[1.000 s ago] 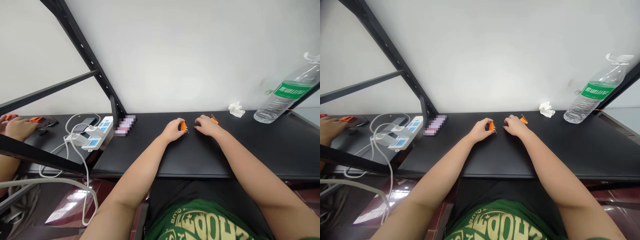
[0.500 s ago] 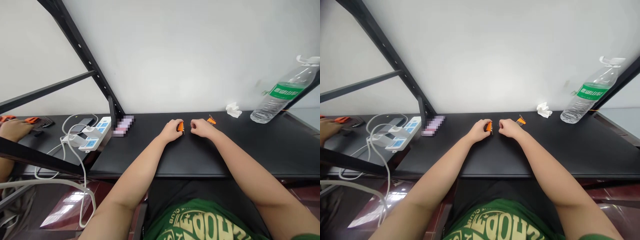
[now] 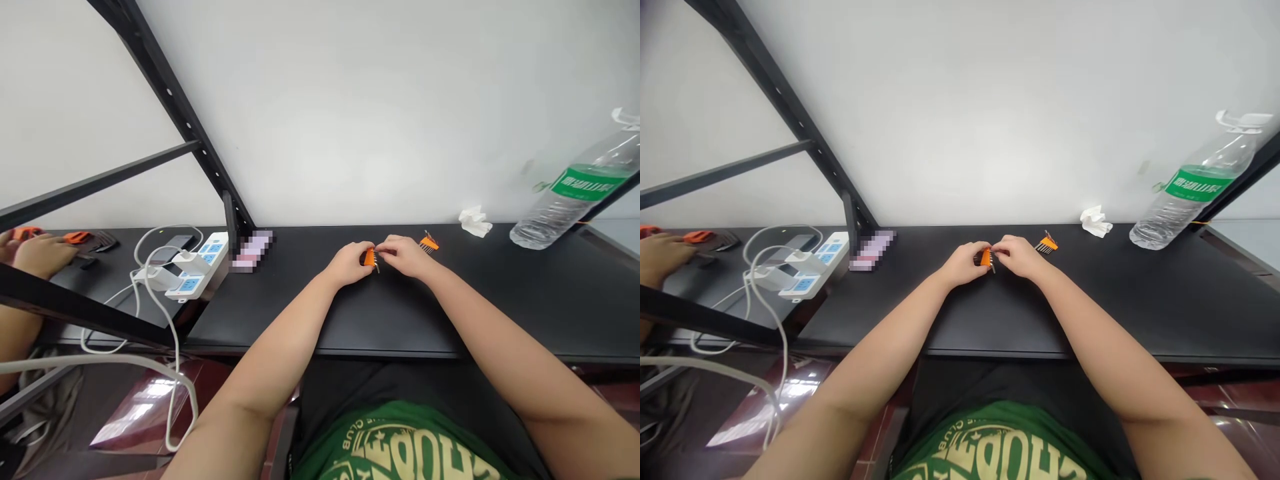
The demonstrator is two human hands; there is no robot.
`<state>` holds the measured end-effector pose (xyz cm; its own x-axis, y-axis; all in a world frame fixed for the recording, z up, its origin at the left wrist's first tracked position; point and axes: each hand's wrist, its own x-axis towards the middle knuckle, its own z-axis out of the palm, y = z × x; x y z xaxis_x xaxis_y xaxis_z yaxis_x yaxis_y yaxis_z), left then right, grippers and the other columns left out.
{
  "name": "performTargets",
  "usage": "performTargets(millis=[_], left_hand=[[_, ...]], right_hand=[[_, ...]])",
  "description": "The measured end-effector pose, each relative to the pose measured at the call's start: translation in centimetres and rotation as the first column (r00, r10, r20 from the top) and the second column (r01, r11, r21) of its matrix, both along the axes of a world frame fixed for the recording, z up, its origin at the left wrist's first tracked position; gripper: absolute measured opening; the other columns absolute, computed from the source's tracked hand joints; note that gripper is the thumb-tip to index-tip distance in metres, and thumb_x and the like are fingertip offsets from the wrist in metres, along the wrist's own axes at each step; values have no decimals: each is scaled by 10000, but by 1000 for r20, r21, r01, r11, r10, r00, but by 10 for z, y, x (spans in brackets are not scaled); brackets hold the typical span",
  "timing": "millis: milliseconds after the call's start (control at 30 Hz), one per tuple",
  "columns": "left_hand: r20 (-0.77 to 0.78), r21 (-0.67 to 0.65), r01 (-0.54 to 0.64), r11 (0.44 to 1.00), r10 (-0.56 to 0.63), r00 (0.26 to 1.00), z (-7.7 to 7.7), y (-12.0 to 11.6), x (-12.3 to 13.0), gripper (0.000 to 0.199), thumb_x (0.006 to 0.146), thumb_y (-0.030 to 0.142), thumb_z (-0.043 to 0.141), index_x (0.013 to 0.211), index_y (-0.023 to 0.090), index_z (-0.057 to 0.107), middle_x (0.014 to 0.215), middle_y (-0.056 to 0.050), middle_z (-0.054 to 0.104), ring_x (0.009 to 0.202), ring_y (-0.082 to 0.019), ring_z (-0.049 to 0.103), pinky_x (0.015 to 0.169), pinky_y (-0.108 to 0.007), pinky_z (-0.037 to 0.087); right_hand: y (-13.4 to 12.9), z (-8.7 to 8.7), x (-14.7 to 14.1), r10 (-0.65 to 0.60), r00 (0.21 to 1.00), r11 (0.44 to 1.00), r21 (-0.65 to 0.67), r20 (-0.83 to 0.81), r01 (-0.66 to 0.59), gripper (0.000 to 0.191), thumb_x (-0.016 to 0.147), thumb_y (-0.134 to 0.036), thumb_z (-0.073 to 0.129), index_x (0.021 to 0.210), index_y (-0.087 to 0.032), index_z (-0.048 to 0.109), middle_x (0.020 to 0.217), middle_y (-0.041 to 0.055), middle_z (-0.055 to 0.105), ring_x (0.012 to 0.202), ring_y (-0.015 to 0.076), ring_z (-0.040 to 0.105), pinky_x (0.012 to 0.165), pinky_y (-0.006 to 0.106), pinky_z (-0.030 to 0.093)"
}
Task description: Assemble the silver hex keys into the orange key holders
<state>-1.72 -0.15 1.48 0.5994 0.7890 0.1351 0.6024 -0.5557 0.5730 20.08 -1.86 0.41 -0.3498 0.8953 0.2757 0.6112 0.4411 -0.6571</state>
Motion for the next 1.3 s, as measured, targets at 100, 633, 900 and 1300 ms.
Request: performTargets(millis=[100,633,900,1300], left_hand=[[12,0,31,1000,-31,999,1,-1,0,460,768,222,682,1228,221,672,1076,-26,723,951,-203,649,900,-323,520],[22,-23,-2,1000,3,1000,2,-3,2,500,781,233,705,1279,214,668,1080,-52,700,968,-201,652,926,-323,545],[61,-13,-43,999,44,997,-1,0,-1,523,786,255,722,1303,206,658,1085,-50,702,975,-195,651,952,-329,544],[25,-2,-17,1000,17,1000,-2,-2,1,515,782,262,724,1291,206,666,1061,-49,700,975,-203,642,936,-332,538]], right_hand=[[1,-2,1,-15,1000,1000,-5,6,15,295,863,-144,570,1023,-203,811,908,53,680,741,146,619,735,296,507],[2,3,4,-47,995,999,11,90,47,326,917,-163,560,1088,-232,828,909,74,615,809,175,601,816,333,507],[0,7,5,-65,992,997,48,109,60,305,940,-172,558,1058,-240,831,891,75,574,809,174,579,791,323,481],[-4,7,6,-61,955,992,121,290,27,334,970,-181,510,1112,-233,808,962,82,565,737,149,514,706,300,425]])
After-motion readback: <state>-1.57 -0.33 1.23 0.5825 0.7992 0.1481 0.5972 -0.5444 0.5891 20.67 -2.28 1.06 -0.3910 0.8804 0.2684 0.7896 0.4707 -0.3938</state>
